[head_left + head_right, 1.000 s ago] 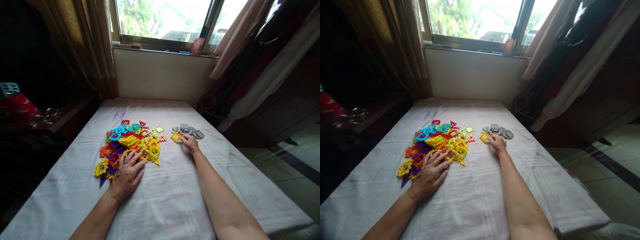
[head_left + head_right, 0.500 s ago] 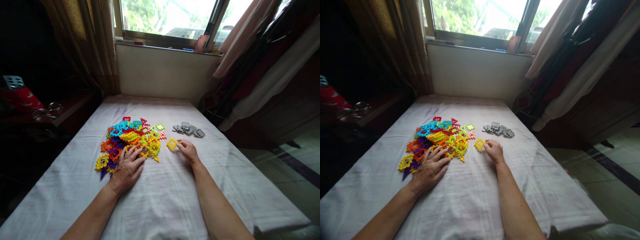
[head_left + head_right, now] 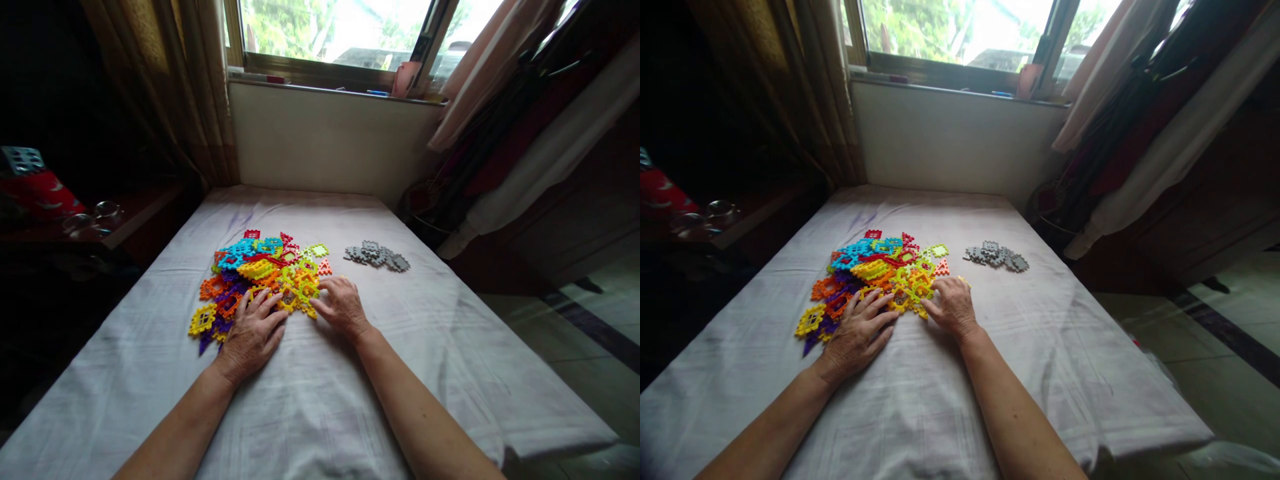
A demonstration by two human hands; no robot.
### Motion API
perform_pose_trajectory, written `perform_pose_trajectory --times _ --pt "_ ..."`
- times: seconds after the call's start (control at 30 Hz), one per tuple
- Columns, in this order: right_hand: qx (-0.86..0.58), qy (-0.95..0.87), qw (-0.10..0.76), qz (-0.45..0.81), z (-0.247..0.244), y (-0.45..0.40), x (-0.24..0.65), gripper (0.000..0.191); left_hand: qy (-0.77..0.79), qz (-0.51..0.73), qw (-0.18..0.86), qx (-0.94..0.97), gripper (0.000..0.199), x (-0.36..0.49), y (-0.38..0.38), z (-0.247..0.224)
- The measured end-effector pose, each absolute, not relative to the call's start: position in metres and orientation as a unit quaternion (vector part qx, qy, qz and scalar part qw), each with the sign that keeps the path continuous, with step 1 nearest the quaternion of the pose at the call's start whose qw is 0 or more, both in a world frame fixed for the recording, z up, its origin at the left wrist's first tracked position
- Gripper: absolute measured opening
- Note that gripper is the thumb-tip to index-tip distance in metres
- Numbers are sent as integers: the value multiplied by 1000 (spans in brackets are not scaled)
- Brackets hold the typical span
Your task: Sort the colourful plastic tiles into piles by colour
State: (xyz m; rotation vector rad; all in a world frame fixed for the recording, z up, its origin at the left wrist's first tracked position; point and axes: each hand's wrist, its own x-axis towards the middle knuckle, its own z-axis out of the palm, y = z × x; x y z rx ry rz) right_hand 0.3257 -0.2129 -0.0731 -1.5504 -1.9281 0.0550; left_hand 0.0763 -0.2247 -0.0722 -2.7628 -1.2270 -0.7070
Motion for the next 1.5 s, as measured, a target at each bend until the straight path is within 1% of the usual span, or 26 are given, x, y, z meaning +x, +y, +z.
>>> perform_pose_trajectory --times 0.07,0.13,0.27,0.37,0.47,0.53,0.6,0.73,0.9,1.0,1.13,1.27,1.37,1.5 --pt "-581 -757 300 23 -73 -213 317 28 -394 -232 14 -889 30 77 -225 -72" --pt "-578 -763 290 17 -74 -213 315 27 -393 -236 11 -889 31 77 -225 -72" --pt "-575 -750 327 -4 -75 -213 319 23 -392 -261 17 -882 28 76 -224 -71" --pt "-558 -752 351 -19 -73 -218 315 24 -400 -318 19 -859 25 73 -223 -69" --pt "-499 -796 343 -11 -69 -225 300 31 -407 -366 23 -836 29 70 -222 -66" --pt "-455 -826 333 6 -67 -228 290 36 -410 -373 24 -832 33 69 -222 -65" --pt "-445 -832 332 15 -67 -228 285 34 -410 -365 22 -836 35 68 -223 -64" --pt "-500 -799 335 -4 -71 -220 287 19 -399 -331 21 -855 35 71 -225 -65" --pt "-515 -798 312 -19 -76 -216 284 27 -392 -257 15 -883 45 71 -228 -64" --pt "-518 -799 305 -18 -75 -217 279 26 -398 -232 8 -888 40 68 -229 -61" --pt "-507 -802 314 -35 -73 -218 278 22 -401 -237 10 -885 29 62 -228 -56" --pt "-515 -780 349 -66 -69 -216 291 23 -398 -251 10 -882 22 58 -226 -52" --pt "-571 -729 366 -88 -67 -213 313 23 -400 -274 12 -875 16 57 -225 -50" --pt "-666 -658 339 -99 -67 -211 349 21 -403 -298 20 -865 17 56 -225 -48"
